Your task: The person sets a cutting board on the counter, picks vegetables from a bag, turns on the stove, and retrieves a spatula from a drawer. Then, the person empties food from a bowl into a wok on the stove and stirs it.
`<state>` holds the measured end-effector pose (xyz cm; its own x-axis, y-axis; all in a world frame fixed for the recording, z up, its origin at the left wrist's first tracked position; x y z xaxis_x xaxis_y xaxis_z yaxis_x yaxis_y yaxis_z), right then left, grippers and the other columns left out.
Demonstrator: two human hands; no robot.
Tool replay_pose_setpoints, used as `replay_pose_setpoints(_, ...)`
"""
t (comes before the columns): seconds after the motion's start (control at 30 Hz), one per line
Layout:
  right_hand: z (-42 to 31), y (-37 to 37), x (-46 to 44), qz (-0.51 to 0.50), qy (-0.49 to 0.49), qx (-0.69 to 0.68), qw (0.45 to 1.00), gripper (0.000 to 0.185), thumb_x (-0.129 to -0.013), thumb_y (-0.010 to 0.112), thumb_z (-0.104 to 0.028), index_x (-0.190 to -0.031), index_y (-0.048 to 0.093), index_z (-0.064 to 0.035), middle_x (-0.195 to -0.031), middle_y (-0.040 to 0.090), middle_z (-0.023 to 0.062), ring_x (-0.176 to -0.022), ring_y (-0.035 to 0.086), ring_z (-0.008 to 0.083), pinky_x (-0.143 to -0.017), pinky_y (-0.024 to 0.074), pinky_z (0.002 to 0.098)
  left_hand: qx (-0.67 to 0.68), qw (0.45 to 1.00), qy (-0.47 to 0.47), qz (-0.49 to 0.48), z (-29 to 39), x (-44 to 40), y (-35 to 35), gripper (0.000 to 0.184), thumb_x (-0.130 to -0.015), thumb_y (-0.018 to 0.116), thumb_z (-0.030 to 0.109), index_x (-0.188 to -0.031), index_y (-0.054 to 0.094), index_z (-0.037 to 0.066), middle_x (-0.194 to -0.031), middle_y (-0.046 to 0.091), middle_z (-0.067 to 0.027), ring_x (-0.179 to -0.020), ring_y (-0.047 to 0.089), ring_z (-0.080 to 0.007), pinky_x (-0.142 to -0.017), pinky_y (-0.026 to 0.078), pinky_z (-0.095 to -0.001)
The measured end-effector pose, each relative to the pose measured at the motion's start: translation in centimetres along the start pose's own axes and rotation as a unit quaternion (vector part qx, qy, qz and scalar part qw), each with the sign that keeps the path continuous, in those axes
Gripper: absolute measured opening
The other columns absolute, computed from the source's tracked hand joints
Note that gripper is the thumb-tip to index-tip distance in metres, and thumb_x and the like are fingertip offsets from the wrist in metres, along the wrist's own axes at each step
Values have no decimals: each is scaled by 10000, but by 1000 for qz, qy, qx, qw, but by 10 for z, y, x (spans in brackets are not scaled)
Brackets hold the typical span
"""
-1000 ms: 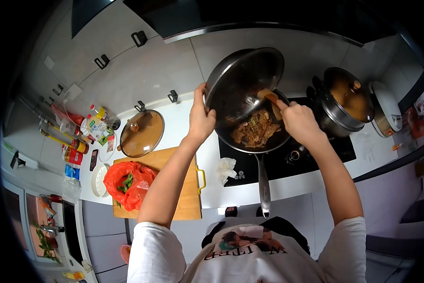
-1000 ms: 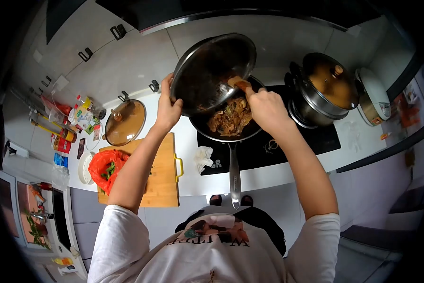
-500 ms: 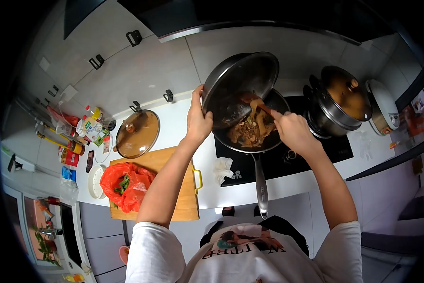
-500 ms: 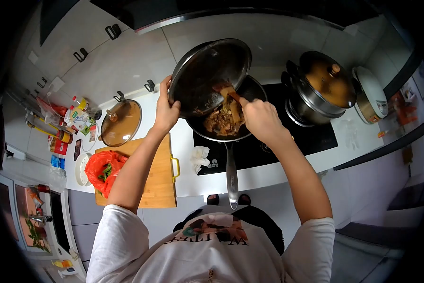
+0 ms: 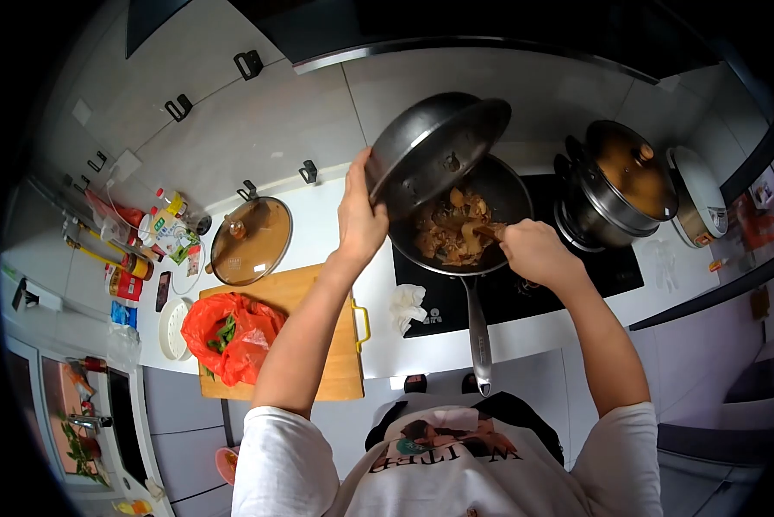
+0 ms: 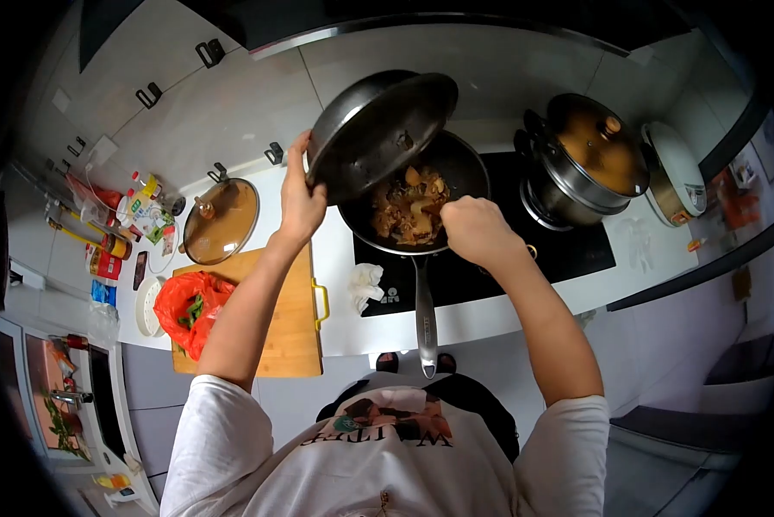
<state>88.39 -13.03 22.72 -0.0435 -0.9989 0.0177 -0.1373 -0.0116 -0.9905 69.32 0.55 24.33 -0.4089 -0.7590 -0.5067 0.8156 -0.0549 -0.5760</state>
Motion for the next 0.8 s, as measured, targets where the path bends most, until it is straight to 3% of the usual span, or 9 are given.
replay_pose_setpoints(0.07, 11, 6, 3, 34, 3, -64, 997, 170, -807, 491, -80, -809, 615, 37, -666, 607, 171, -616, 620, 264, -559, 499, 351, 24, 1000, -9, 8, 0, -5, -7, 737, -659, 412, -165, -1315, 252, 131, -1289, 392, -219, -1165, 420, -405, -924, 394, -386)
replay_pose_setpoints(0.17, 24, 25, 12, -64, 189, -574, 794, 234, -919, 407, -148, -998, 525, 37, -634, 557, 78, -522, 502, 67, -383, 394, 177, 1, 1000, -12, 20, -1, -7, -12, 731, -671, 422, -152, -1317, 243, 141, -1282, 396, -227, -1162, 424, -405, -923, 400, -391)
replay_pose_setpoints(0.2, 28, 32, 12, -61, 190, -573, 795, 234, -919, 407, -148, -998, 525, 37, -634, 557, 78, -522, 502, 67, -383, 394, 177, 2, 1000, -18, 23, -2, -8, -12, 728, -676, 425, -148, -1318, 240, 144, -1281, 396, -231, -1159, 427, -405, -919, 403, -391)
replay_pose_setpoints(0.3, 24, 56, 12, -74, 185, -864, 462, 202, -920, 391, -90, -997, 508, 55, -766, 558, 101, -513, 474, 70, -397, 388, 152, 10, 999, -26, 28, -7, -8, -10, 728, -681, 425, -149, -1317, 243, 155, -1296, 384, -232, -1143, 448, -397, -904, 412, -380)
replay_pose_setpoints(0.4, 17, 62, 9, -46, 218, -927, 302, 223, -928, 370, -105, -1003, 517, 45, -756, 554, 93, -510, 460, 70, -399, 379, 169, 15, 999, -40, 32, -11, -9, -11, 733, -680, 428, -151, -1317, 246, 164, -1311, 375, -229, -1096, 491, -381, -878, 423, -358)
replay_pose_setpoints(0.43, 14, 61, 10, -45, 218, -927, 301, 223, -928, 370, -105, -1003, 517, 45, -756, 554, 93, -510, 460, 70, -399, 379, 169, 23, 998, -51, 29, -13, -9, -10, 737, -679, 430, -152, -1317, 248, 169, -1319, 370, -229, -1062, 519, -370, -861, 429, -348)
replay_pose_setpoints(0.5, 12, 47, 10, 3, 150, -850, 505, 239, -931, 355, -109, -1003, 522, 45, -738, 557, 87, -504, 458, 75, -399, 370, 181, 22, 998, -33, 39, -18, -9, -8, 736, -683, 430, -150, -1318, 247, 174, -1299, 391, -221, -996, 547, -339, -835, 437, -338)
replay_pose_setpoints(0.7, -12, 1, 8, 185, 44, -449, 873, 291, -902, 425, -123, -1147, 530, -6, -697, 593, 129, -599, 585, 191, -564, 473, 314, 133, 983, -122, 14, -24, -11, -11, 695, -701, 433, -133, -1316, 248, 134, -1048, 515, -140, -690, 513, -163, -705, 441, -267)
replay_pose_setpoints(0.8, -24, -13, -5, 323, -45, -309, 893, 279, -867, 486, -115, -1119, 550, -13, -765, 608, 184, -685, 607, 304, -671, 471, 396, 190, 968, -166, 5, -32, -9, -6, 663, -703, 437, -127, -1301, 268, 106, -880, 495, -66, -691, 487, -111, -682, 423, -235)
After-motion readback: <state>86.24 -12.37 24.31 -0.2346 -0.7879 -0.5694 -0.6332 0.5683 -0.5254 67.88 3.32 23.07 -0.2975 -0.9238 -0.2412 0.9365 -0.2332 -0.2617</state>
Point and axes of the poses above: each hand's wrist, its own x-axis away from the middle knuckle, its own y-axis out of the palm, z = x × y, the point moved 5 cm from there along -x, towards the middle knuckle
